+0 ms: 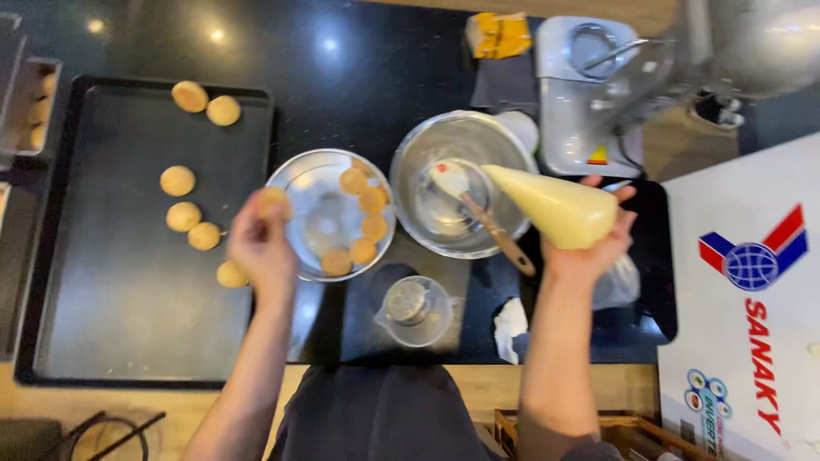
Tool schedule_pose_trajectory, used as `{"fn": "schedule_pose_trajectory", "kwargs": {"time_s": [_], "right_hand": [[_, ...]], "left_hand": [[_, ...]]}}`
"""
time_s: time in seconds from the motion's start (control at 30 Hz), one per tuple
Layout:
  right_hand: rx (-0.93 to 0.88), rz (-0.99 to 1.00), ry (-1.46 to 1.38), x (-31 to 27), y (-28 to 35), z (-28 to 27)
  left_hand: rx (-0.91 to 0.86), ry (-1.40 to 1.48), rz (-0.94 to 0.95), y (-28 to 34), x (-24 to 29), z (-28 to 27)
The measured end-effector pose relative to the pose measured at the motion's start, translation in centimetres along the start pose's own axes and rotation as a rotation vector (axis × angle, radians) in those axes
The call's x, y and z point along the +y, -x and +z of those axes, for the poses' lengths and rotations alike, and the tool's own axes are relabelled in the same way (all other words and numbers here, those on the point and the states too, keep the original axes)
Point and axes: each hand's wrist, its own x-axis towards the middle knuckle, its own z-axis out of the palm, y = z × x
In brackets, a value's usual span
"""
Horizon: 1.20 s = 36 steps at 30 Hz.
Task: Filling cream puffs with pastry cream using a piping bag and scraping the bowl with a spatula.
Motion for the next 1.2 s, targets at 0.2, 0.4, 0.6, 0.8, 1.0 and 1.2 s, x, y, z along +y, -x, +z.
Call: {"fn": "schedule_pose_trajectory", "kwargs": {"time_s": [0.2,0.4,0.6,0.8,1.0,1.2], "right_hand": [[-0.075,0.078,-0.164,1.9,1.8,3.0],[0.129,-0.067,0.078,2.8,4.1,7.2],[-0.064,-0.151,0.105,2.9,5.0,8.0],[-0.155,-0.222,0.219,3.0,5.2,8.5],[-0.083,-0.217,0.253,2.9,4.3,8.6],[-0.033,-0.157,0.199,2.7,3.1,8.0]], "left_hand": [[-0.559,0.785,-0.532,5.1,7.7,10.2],[-0.727,1.035,-0.706,6.6,12.3,11.2],[-0.804,1.000,-0.714,6.8,14.1,9.4],[-0.867,0.913,-0.588,7.3,13.3,8.9],[-0.903,0.869,-0.547,7.5,12.4,9.0],[-0.941,0.852,-0.539,7.4,12.1,9.0]]}}
